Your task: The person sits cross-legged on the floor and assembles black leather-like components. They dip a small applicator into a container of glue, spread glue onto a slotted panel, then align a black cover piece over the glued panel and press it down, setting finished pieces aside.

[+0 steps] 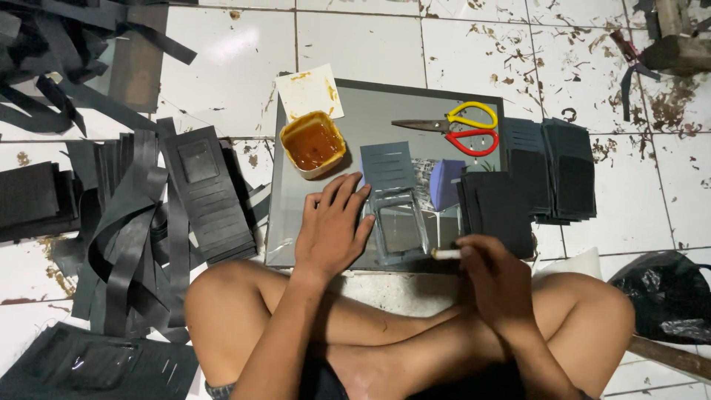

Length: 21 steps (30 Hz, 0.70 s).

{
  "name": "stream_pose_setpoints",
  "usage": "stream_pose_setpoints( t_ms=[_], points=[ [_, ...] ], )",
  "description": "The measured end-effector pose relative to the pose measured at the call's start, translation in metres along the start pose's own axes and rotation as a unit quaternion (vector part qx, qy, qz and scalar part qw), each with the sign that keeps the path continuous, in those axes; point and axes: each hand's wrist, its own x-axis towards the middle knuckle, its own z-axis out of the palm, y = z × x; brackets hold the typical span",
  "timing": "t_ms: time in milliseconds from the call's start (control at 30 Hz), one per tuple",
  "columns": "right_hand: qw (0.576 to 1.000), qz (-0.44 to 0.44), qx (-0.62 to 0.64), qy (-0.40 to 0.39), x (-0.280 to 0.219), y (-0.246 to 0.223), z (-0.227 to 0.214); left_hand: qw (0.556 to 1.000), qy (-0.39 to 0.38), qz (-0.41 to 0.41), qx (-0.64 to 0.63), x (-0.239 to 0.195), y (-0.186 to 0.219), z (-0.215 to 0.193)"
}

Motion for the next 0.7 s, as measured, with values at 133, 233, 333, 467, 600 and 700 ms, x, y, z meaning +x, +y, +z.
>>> stream_pose_setpoints(
  t_ms=[133, 233, 333, 467, 600, 700],
  points=[
    [0.986, -0.026, 0.167, 0.01, 0.027, -0.028, 0.011, 1.0, -0.008, -0.005, -0.009, 0.0, 0.001, -0.004],
    [0.936, -0.044, 0.349, -0.028, 0.048, -0.066, 0.031, 1.0, -0.007, -0.007, -0.008, 0.0, 0.0, -0.004],
    [0.944, -0.104, 0.309, -0.057, 0.069, -0.11, 0.05, 1.0, 0.001, -0.004, -0.016, 0.0, -0.002, -0.003],
    [0.943, -0.293, 0.127, -0.092, 0.098, -0.158, 0.075, 1.0, 0.012, 0.002, -0.012, -0.001, -0.002, -0.001],
    [0.884, -0.451, -0.019, -0.12, 0.12, -0.19, 0.107, 1.0, 0.019, 0.0, -0.001, 0.002, -0.006, 0.007],
    [0.842, -0.515, -0.11, -0.115, 0.13, -0.197, 0.123, 1.0, 0.01, -0.004, -0.001, 0.002, -0.008, 0.015]
  ],
)
